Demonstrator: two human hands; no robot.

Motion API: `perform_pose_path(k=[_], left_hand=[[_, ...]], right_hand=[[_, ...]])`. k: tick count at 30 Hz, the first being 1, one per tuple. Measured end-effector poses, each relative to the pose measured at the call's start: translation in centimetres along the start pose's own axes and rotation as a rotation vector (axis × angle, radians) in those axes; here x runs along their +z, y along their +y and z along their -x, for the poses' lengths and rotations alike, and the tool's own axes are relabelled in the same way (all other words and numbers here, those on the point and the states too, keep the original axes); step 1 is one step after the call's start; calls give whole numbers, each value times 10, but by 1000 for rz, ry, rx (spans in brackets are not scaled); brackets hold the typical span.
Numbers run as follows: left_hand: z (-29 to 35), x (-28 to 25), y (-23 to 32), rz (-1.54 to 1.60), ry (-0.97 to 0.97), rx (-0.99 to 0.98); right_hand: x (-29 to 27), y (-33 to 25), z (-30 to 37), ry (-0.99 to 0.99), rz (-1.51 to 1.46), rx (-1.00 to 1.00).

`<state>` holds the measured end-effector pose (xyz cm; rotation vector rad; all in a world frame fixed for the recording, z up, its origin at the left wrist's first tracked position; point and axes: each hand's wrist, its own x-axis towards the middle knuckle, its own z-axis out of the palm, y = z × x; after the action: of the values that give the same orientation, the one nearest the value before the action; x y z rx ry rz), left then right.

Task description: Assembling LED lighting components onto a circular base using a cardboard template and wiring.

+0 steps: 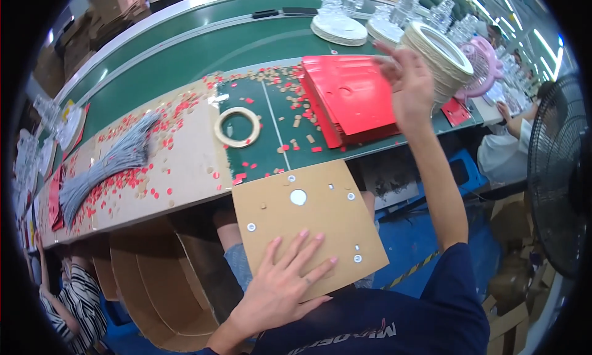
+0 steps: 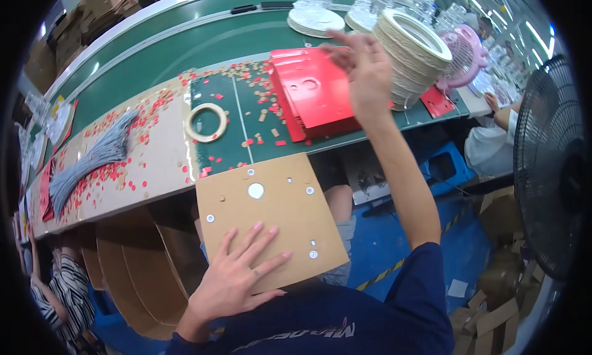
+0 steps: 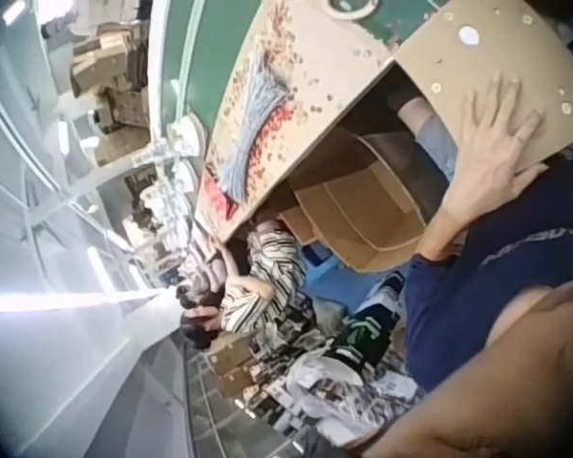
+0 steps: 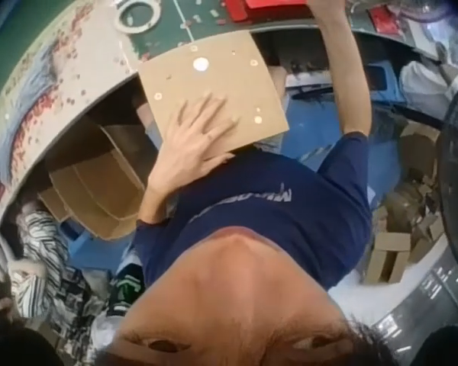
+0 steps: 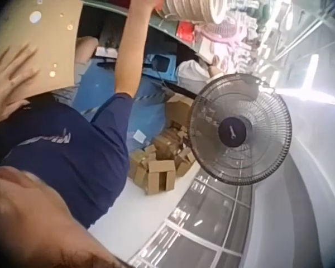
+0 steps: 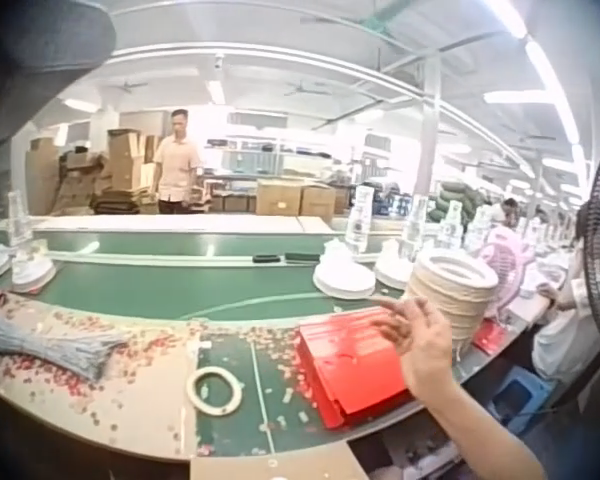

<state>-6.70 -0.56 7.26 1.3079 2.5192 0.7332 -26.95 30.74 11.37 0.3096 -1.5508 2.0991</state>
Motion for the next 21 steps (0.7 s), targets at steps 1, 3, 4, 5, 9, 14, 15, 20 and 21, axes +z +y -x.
perform_pose_path(k=[1,3,4,5,9,14,15,20,21], left_hand=[[-1,-1,0,2,-2,-7],[-5,-2,-2,2,-14,-14],[-5,-3,-2,6,-9,-23],[-5,-4,-2,10,-1,-34],[0,-3,1,4,3,-58],[1,1,3,5,5,-61],[2,1,4,8,3,-60],[3,-1,5,30,7,-90],[3,-3,6,61,9,-87]], right_hand=[[-20,-21,-2,40,-77,-22],[-61,-54,-8,35,-202,-49],[-75,-67,-9,89,-225,-89],[-93,-81,-10,12,-359,-65],[-114,-112,-9,-26,-480,-129],[-140,-136,-4,-57,-510,-208],[-137,-144,-1,-113,-494,-265],[-123,-189,31,-125,-541,-378],[-120,-213,47,-172,-480,-448]])
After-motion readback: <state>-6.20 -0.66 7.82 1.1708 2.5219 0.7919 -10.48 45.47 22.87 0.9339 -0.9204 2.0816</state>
